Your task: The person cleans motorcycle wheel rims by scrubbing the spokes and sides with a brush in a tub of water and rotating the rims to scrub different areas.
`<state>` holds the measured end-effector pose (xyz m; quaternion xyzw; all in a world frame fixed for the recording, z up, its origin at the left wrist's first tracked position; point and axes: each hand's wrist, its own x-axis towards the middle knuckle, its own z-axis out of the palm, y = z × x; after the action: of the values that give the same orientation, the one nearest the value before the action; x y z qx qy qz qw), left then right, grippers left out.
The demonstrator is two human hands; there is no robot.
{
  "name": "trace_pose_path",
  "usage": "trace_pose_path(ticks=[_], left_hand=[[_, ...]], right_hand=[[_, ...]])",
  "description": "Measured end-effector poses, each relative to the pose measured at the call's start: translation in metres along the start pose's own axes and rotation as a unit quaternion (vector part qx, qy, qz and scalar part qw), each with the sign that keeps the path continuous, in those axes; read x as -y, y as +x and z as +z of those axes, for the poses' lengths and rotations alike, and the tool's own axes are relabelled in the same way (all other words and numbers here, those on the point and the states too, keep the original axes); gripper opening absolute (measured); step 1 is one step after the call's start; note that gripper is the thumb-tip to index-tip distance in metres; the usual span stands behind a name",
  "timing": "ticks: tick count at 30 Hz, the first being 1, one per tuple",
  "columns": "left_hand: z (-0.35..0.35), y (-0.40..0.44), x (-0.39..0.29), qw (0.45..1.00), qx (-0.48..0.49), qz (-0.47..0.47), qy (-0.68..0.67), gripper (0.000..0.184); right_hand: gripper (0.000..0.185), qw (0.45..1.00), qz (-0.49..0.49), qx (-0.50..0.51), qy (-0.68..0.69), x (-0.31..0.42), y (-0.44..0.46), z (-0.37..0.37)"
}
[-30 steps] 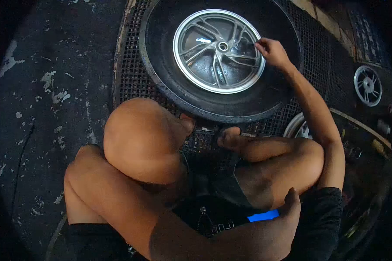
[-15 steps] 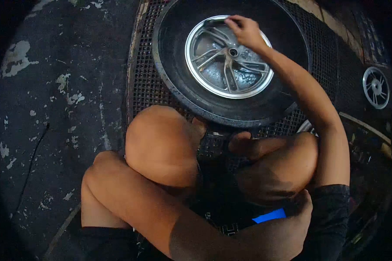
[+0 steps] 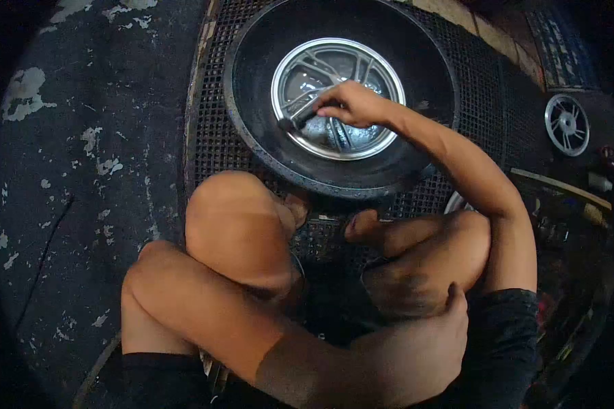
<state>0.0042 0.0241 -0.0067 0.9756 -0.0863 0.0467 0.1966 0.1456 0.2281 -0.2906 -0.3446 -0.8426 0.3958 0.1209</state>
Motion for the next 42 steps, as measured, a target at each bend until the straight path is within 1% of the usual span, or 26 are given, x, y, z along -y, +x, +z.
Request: trace_pose_path(ticks=[1,2,3,5,6,8,11,12,15,16,19,20,21,22,23,24,25,26,27,28,29,30,34,37,41,42], left_hand=[[-0.002,-0.005,0.003,1.0,-0.001,0.0,-0.01,0.034],[-0.006,-0.008,0.007,1.0,0.0,0.002,-0.018,0.035],[-0.005,-0.009,0.006,0.999,-0.029,-0.015,-0.019,0.032],[0.009,-0.008,0.006,0.995,-0.087,-0.045,-0.023,0.029],[0.012,-0.007,0.01,0.997,-0.071,-0.03,0.002,0.026],[0.013,-0.005,0.015,0.999,-0.039,-0.018,-0.007,0.026],[0.019,0.002,0.012,1.0,-0.001,-0.002,0.014,0.022],[0.02,0.004,0.011,1.0,0.016,0.006,0.017,0.021],[0.013,0.01,0.011,0.998,0.056,0.016,-0.002,0.02],[0.013,0.01,0.01,0.997,0.07,0.013,0.004,0.021],[0.011,0.014,0.016,0.993,0.114,-0.017,-0.019,0.024],[0.006,0.014,0.019,0.991,0.13,-0.025,-0.018,0.025],[0.002,0.013,0.02,0.989,0.147,-0.03,-0.015,0.026],[0.0,0.012,0.021,0.99,0.134,-0.03,-0.017,0.027],[-0.002,0.011,0.022,0.992,0.122,-0.025,-0.022,0.028],[-0.005,0.01,0.021,0.994,0.101,-0.024,-0.041,0.028],[-0.008,0.011,0.02,0.994,0.098,-0.021,-0.047,0.029],[-0.007,0.011,0.02,0.993,0.1,-0.023,-0.064,0.03],[-0.007,0.012,0.021,0.991,0.103,-0.029,-0.08,0.031],[-0.009,0.016,0.02,0.989,0.107,-0.023,-0.097,0.031],[-0.013,0.02,0.019,0.987,0.11,-0.023,-0.111,0.032],[-0.018,0.023,0.02,0.986,0.112,-0.028,-0.122,0.032],[-0.014,0.027,0.028,0.979,0.113,-0.036,-0.166,0.032],[-0.017,0.027,0.03,0.977,0.115,-0.039,-0.175,0.033],[-0.019,0.021,0.034,0.985,0.077,-0.056,-0.142,0.033],[-0.021,0.019,0.035,0.986,0.066,-0.067,-0.14,0.034]], right_hand=[[0.026,1.0,0.005,0.024,0.004,0.003,-0.011,-0.002],[0.024,0.998,-0.003,0.055,-0.031,0.009,-0.023,-0.008],[0.022,0.995,0.031,0.1,-0.005,0.023,-0.035,-0.02],[0.022,0.984,0.09,0.152,-0.031,0.026,-0.062,-0.031],[0.022,0.985,0.091,0.138,-0.042,0.02,-0.077,-0.036],[0.022,0.987,0.097,0.109,-0.062,0.01,-0.109,-0.045],[0.022,0.97,0.18,0.072,-0.147,0.012,-0.154,-0.07],[0.022,0.97,0.172,0.041,-0.17,0.012,-0.163,-0.077],[0.024,0.934,0.297,-0.086,-0.181,0.029,-0.186,-0.079],[0.026,0.935,0.275,-0.162,-0.157,0.024,-0.194,-0.069],[0.026,0.9,0.314,-0.212,-0.214,0.035,-0.208,-0.045],[0.026,0.886,0.304,-0.211,-0.278,0.025,-0.216,-0.036],[0.026,0.876,0.324,-0.222,-0.279,0.031,-0.221,-0.031],[0.027,0.875,0.305,-0.246,-0.283,0.024,-0.229,-0.024],[0.029,0.872,0.344,-0.23,-0.262,0.025,-0.232,-0.024],[0.031,0.856,0.361,-0.272,-0.252,0.03,-0.233,-0.02],[0.029,0.85,0.386,-0.278,-0.227,0.046,-0.234,-0.023],[0.031,0.838,0.395,-0.315,-0.206,0.05,-0.235,-0.025],[0.032,0.83,0.374,-0.363,-0.198,0.049,-0.237,-0.023],[0.032,0.818,0.385,-0.383,-0.188,0.056,-0.237,-0.025],[0.031,0.809,0.367,-0.417,-0.195,0.056,-0.238,-0.022],[0.031,0.805,0.404,-0.408,-0.152,0.059,-0.236,-0.021],[0.03,0.735,0.346,-0.57,-0.125,0.062,-0.241,-0.011],[0.031,0.689,0.367,-0.618,-0.093,0.065,-0.247,-0.007],[0.03,0.58,0.349,-0.733,-0.061,0.076,-0.274,0.002],[0.032,0.567,0.354,-0.743,0.005,0.081,-0.287,0.007]])
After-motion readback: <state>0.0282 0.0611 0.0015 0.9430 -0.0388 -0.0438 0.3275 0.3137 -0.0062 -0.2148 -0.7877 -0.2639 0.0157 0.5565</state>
